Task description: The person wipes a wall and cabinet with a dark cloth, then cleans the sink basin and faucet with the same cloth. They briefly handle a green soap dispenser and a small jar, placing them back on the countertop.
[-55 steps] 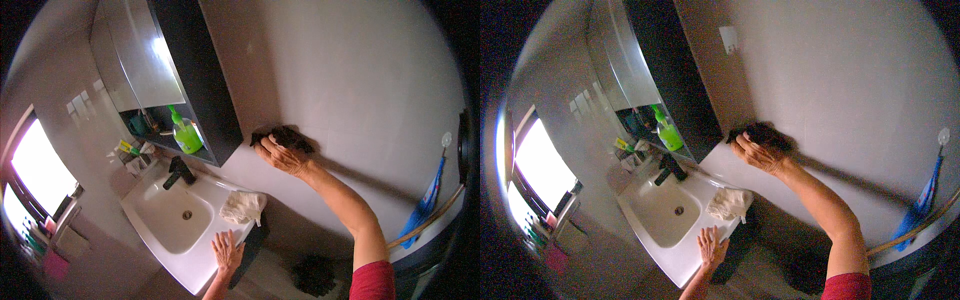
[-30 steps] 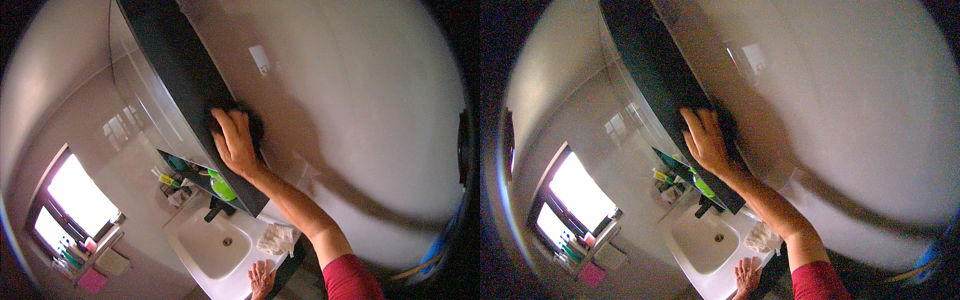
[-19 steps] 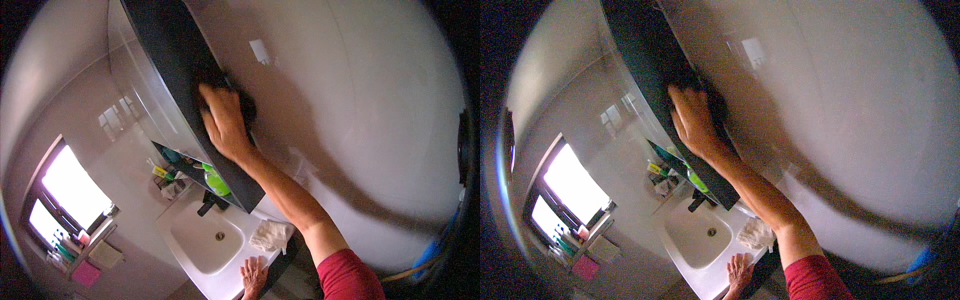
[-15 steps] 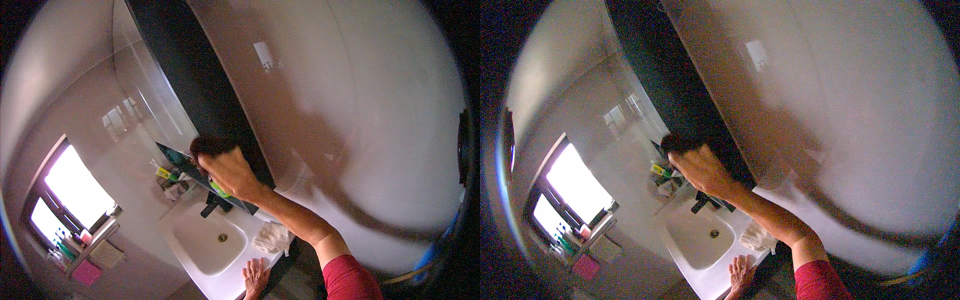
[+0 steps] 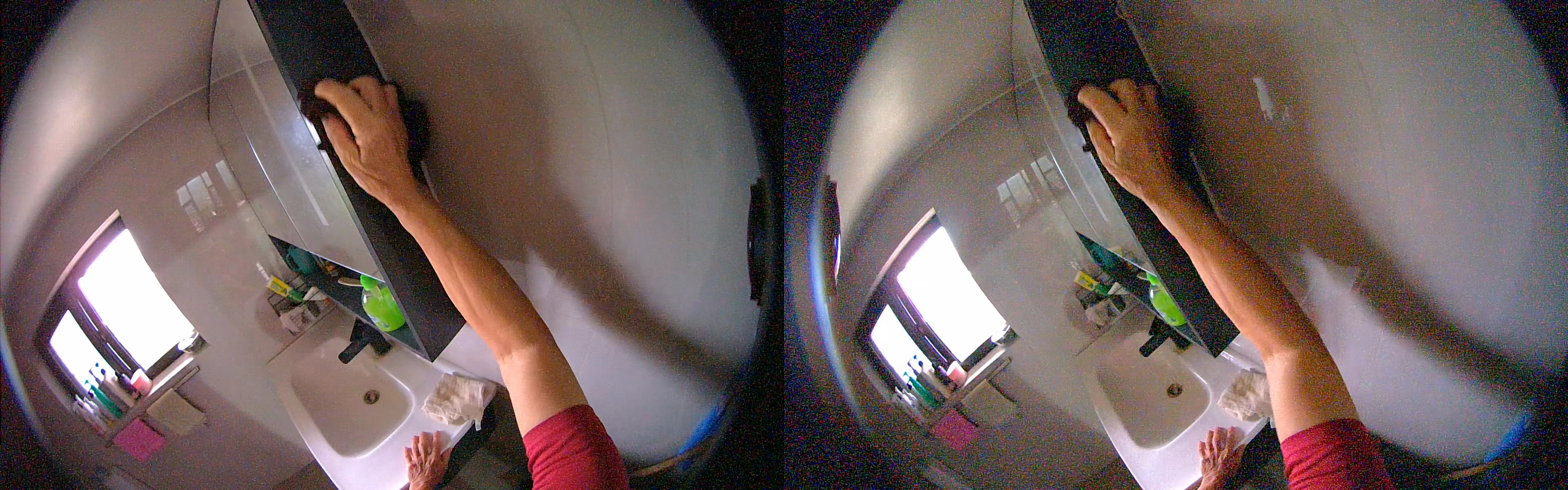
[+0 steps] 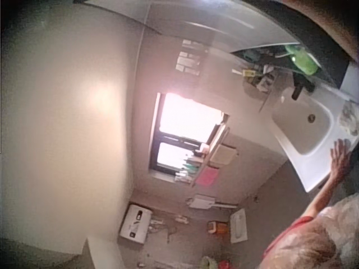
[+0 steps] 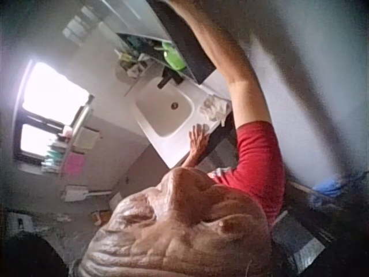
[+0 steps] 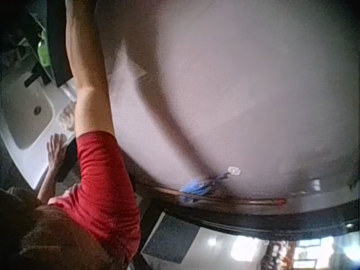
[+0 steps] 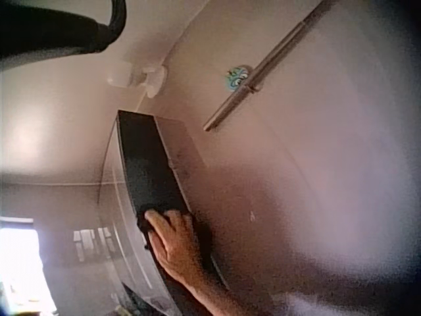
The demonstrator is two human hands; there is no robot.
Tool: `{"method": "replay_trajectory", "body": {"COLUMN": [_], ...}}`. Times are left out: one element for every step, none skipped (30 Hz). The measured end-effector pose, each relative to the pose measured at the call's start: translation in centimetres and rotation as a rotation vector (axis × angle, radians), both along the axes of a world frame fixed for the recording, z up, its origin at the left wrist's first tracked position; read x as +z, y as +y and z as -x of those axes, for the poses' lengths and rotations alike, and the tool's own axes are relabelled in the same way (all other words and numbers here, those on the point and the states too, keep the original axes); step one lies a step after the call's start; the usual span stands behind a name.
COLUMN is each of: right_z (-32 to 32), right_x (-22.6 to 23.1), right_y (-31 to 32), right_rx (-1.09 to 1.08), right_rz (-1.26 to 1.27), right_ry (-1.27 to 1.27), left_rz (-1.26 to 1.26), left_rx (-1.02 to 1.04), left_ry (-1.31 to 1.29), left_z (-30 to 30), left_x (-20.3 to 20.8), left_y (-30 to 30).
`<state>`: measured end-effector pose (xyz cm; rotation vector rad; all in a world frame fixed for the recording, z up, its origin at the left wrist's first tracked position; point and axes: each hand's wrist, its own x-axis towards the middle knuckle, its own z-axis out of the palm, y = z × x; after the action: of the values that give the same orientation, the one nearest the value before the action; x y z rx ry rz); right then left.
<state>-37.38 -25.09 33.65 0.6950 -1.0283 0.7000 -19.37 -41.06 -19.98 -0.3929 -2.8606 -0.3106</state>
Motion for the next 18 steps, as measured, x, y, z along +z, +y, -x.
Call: {"method": "replay_trajectory", "body": {"right_z": [0.0,0.0,-0.2,-0.4,-0.8,-1.3,-1.7,-2.5,-2.9,-3.4,-3.5,-3.9,-3.6,-3.3,-2.8,-2.1,-1.4,-0.7], "right_x": [0.6,1.0,0.9,0.5,-0.6,-1.9,-3.3,-5.2,-6.7,-8.3,-9.3,-10.5,-10.6,-10.7,-10.5,-10.0,-9.3,-8.5], "right_y": [-0.2,-0.4,-0.6,-0.7,-0.9,-1.1,-1.1,-1.1,-1.0,-0.8,-0.7,-0.3,-0.1,0.2,0.5,0.9,1.3,1.7], "right_rx": [-0.042,-0.073,-0.107,-0.127,-0.153,-0.187,-0.170,-0.190,-0.145,-0.136,-0.090,-0.067,-0.094,-0.091,-0.140,-0.169,-0.201,-0.207], "right_rz": [0.030,0.065,0.098,0.069,0.039,0.011,-0.045,-0.092,-0.158,-0.221,-0.244,-0.224,-0.200,-0.154,-0.177,-0.191,-0.209,-0.213], "right_ry": [-0.031,-0.068,-0.105,-0.163,-0.219,-0.238,-0.312,-0.370,-0.391,-0.458,-0.409,-0.337,-0.294,-0.169,-0.204,-0.194,-0.200,-0.164], "left_rz": [0.005,0.009,-0.014,-0.040,-0.069,-0.056,-0.044,-0.030,-0.016,-0.003,-0.016,-0.029,0.000,0.029,0.057,0.053,0.049,0.044], "left_rx": [0.010,0.020,0.011,-0.001,-0.016,-0.009,-0.006,-0.004,-0.041,-0.027,-0.041,-0.052,-0.042,-0.033,-0.023,-0.017,-0.011,-0.004], "left_ry": [0.012,0.023,0.081,0.138,0.197,0.167,0.140,0.114,0.135,0.135,0.176,0.215,0.223,0.232,0.244,0.247,0.249,0.252], "left_z": [-0.2,-0.4,-0.6,-1.0,-1.2,-1.3,-1.4,-1.3,-1.4,-1.3,-1.3,-1.3,-1.2,-1.2,-1.1,-1.1,-1.0,-1.0], "left_x": [0.1,0.2,0.3,0.4,0.5,0.5,0.6,0.7,0.7,0.7,0.6,0.5,0.4,0.2,0.0,-0.1,-0.3,-0.4], "left_y": [0.1,0.2,0.4,0.5,0.6,0.7,0.6,0.6,0.5,0.5,0.4,0.3,0.3,0.3,0.3,0.2,0.3,0.2]}}
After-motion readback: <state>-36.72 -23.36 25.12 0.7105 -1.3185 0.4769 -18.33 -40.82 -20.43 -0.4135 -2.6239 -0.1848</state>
